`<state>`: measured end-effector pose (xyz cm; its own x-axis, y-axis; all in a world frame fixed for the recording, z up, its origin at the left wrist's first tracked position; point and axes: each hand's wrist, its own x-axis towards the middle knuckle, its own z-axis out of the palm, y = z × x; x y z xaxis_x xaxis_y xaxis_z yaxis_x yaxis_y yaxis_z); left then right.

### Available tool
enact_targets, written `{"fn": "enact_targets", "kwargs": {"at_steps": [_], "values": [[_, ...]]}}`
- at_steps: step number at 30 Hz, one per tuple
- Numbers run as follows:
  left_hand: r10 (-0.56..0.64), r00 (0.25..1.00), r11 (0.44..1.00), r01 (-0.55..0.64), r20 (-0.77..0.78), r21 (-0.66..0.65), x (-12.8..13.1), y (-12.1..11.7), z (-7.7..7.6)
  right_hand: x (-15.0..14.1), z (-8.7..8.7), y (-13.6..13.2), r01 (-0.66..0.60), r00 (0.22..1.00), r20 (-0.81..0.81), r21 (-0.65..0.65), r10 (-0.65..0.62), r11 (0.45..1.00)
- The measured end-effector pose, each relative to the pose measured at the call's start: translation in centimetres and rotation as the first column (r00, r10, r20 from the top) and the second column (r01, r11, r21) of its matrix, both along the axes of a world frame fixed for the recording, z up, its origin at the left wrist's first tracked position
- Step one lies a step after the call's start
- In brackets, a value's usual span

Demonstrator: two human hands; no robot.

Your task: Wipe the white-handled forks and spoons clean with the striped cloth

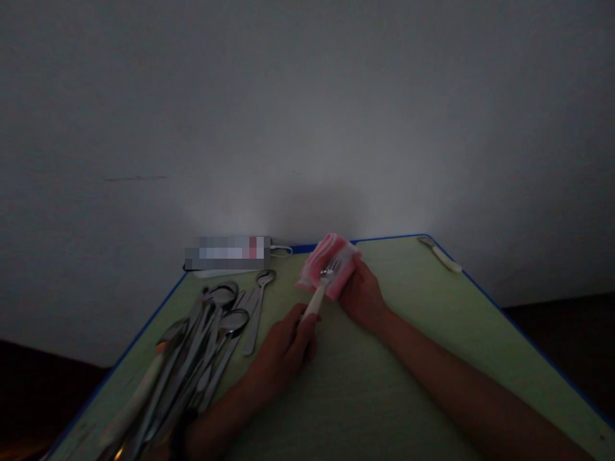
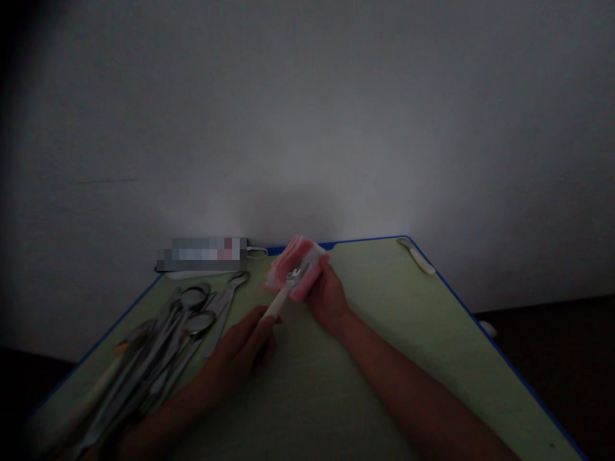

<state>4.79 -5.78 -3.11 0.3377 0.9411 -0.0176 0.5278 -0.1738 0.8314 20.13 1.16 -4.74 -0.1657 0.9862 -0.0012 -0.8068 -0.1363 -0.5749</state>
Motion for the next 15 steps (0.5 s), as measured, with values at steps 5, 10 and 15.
{"fn": "enact_targets", "kwargs": {"at_steps": [5,10,15], "values": [[0.032,0.995,0.997,-0.024,-0.099,0.073,0.0,0.2,0.1,0.2,0.6,-0.3,-0.062,0.997,-0.042,0.017,0.063,0.998],[0.001,0.994,0.995,0.010,-0.106,0.103,0.0,0.1,0.1,0.0,-0.1,0.1,-0.013,0.999,-0.030,0.010,0.013,1.000],[-0.064,0.985,0.994,0.077,-0.160,0.073,0.1,-0.3,0.1,0.1,-0.6,0.5,0.032,0.999,-0.033,-0.089,-0.035,0.996]]}}
